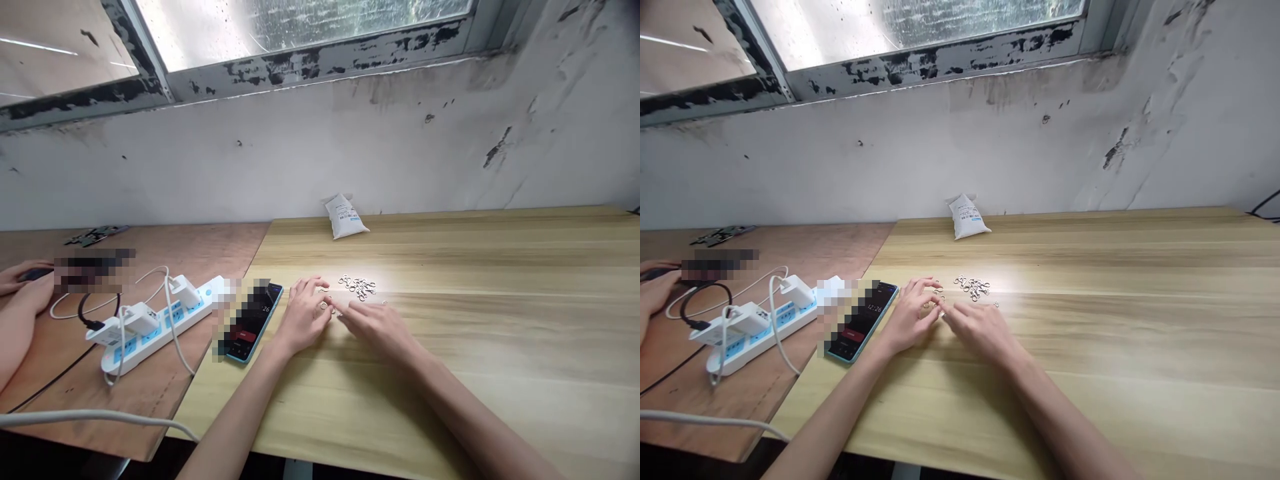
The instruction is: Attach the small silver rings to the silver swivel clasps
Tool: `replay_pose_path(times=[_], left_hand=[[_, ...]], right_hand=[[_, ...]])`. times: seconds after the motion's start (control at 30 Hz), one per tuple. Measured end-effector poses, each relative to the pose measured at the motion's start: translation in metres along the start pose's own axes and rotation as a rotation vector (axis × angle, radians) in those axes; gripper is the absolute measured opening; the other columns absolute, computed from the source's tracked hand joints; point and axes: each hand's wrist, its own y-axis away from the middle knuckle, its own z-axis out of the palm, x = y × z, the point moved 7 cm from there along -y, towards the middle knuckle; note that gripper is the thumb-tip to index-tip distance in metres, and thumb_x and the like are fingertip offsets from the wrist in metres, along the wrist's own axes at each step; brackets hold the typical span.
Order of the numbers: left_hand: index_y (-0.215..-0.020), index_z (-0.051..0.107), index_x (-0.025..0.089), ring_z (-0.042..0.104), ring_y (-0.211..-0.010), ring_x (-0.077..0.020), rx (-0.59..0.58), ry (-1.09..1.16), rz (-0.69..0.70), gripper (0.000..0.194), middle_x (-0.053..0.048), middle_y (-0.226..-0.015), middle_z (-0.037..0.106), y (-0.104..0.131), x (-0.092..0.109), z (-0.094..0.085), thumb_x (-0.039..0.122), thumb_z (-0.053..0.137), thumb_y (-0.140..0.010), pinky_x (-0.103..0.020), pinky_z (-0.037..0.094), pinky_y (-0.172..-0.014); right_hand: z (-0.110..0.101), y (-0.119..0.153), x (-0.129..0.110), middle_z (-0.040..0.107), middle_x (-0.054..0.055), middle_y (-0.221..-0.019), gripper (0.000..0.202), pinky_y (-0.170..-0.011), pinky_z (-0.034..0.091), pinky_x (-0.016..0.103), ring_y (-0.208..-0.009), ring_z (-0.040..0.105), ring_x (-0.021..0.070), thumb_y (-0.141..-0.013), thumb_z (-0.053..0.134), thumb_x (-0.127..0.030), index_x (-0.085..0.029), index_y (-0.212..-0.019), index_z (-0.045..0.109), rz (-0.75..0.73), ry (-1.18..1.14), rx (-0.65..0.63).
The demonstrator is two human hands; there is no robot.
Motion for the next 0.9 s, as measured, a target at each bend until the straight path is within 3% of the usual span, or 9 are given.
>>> replay_pose_path(times=[0.17,0.27,0.6,0.9], left_hand=[[-0.078,0.066,0.023,0.047,-0.124,-0.0261,-0.047,-0.01,0.09,0.009,-0.004,-0.117,0.062,0.0,0.002,-0.007,0.017,0.061,-0.082,-0.047,0.037,-0.102],[-0.078,0.066,0.023,0.047,-0.125,-0.0258,-0.055,-0.02,0.13,0.009,-0.003,-0.116,0.062,0.001,0.005,-0.007,0.016,0.062,-0.082,-0.047,0.035,-0.103],[-0.079,0.068,0.024,0.05,-0.121,-0.025,0.023,0.009,0.069,0.009,-0.003,-0.113,0.064,0.0,0.007,-0.008,0.017,0.063,-0.081,-0.045,0.036,-0.102],[-0.079,0.067,0.023,0.051,-0.118,-0.0243,0.055,0.173,-0.01,0.005,-0.004,-0.109,0.064,0.0,0.009,0.0,0.022,0.066,-0.083,-0.045,0.037,-0.102]], right_hand=[[0.004,0.007,0.044,0.07,0.005,-0.079,0.033,-0.053,0.034,0.024,-0.061,0.059,0.0139,-0.099,0.041,-0.032,-0.022,-0.105,0.071,0.209,-0.066,-0.003],[0.006,0.009,0.053,0.071,0.004,-0.079,0.032,-0.058,0.038,0.025,-0.061,0.059,0.0139,-0.097,0.044,-0.036,-0.023,-0.096,0.073,0.259,-0.167,-0.046],[0.014,0.005,0.027,0.071,0.006,-0.08,0.036,-0.061,0.043,0.026,-0.066,0.058,0.0153,-0.099,0.039,-0.039,-0.021,-0.099,0.07,0.272,-0.493,-0.09],[0.019,0.004,0.027,0.062,0.001,-0.066,0.037,-0.055,0.036,0.024,-0.057,0.05,0.0129,-0.098,0.041,-0.038,-0.019,-0.085,0.07,0.36,-0.632,-0.065]])
